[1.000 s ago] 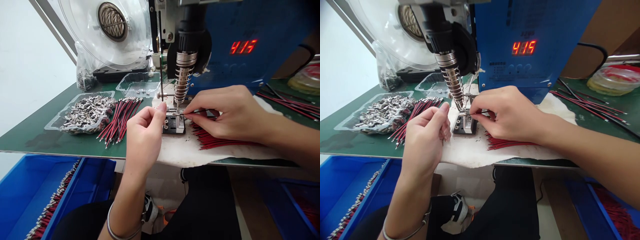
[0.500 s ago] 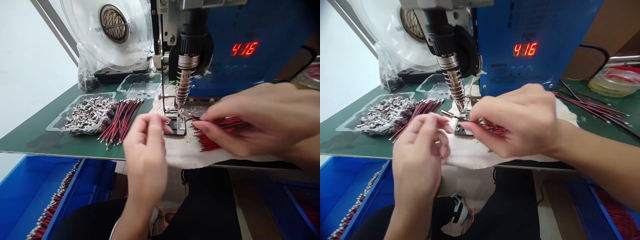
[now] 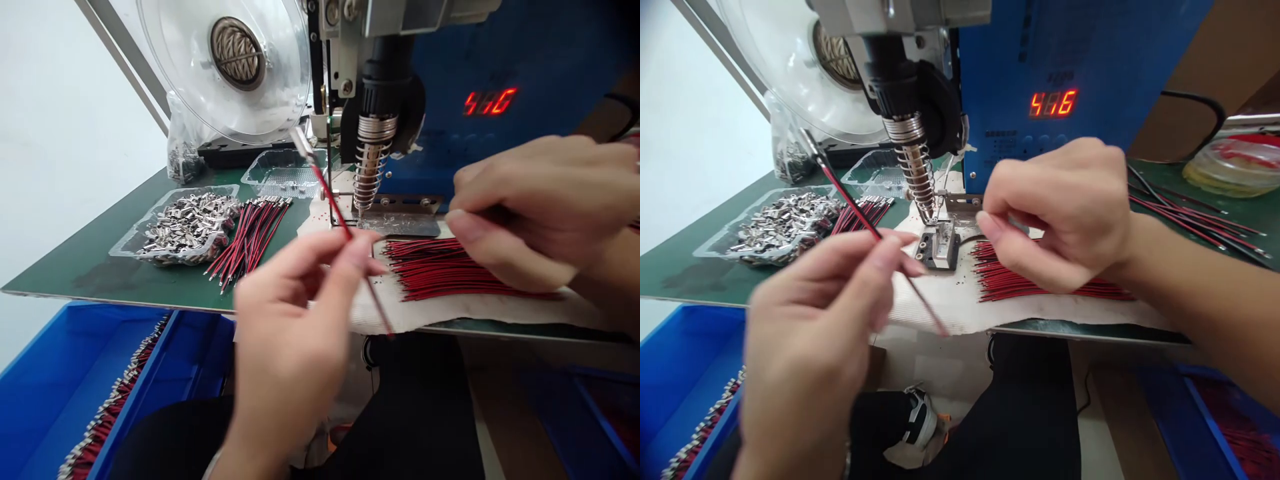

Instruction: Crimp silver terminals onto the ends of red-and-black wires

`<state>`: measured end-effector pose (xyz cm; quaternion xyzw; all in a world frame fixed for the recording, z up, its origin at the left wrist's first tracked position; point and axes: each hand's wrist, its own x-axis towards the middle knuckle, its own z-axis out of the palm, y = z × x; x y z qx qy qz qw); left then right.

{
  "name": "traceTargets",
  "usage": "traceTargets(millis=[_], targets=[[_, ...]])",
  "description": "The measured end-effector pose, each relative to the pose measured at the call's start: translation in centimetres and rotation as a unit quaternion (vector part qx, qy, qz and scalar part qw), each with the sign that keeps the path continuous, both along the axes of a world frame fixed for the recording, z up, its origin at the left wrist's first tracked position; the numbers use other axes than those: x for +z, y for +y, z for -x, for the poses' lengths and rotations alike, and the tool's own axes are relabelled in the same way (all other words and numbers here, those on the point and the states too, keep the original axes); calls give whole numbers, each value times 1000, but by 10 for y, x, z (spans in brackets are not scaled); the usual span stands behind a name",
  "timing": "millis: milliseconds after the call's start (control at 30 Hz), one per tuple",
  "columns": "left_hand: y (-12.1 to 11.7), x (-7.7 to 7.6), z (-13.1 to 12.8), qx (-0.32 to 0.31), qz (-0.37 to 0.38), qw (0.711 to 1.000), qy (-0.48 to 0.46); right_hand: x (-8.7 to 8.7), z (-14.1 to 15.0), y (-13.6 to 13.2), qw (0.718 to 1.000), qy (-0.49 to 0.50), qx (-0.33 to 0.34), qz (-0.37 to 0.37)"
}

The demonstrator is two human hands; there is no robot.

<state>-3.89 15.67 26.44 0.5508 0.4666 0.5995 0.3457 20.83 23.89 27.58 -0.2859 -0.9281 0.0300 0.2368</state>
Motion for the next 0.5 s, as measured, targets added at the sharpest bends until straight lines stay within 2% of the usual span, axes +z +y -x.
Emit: traceTargets(millis=[67,133,233,333,433,500], targets=[[14,6,28,72,-30,994,76,0,-4,7,1000,-7,5,2],[31,11,54,114,-27,982,149,2,-7,16,1000,-17,13,9],[57,18,80,126,10,964,233,9,-6,30,997,-56,45,42],[74,23,88,175,12,916,359,15,-1,40,987,-104,76,92],[84,19,88,220,-5,865,451,18,6,41,979,-145,55,128],[89,14,89,222,-6,850,478,18,8,40,976,-164,39,137]])
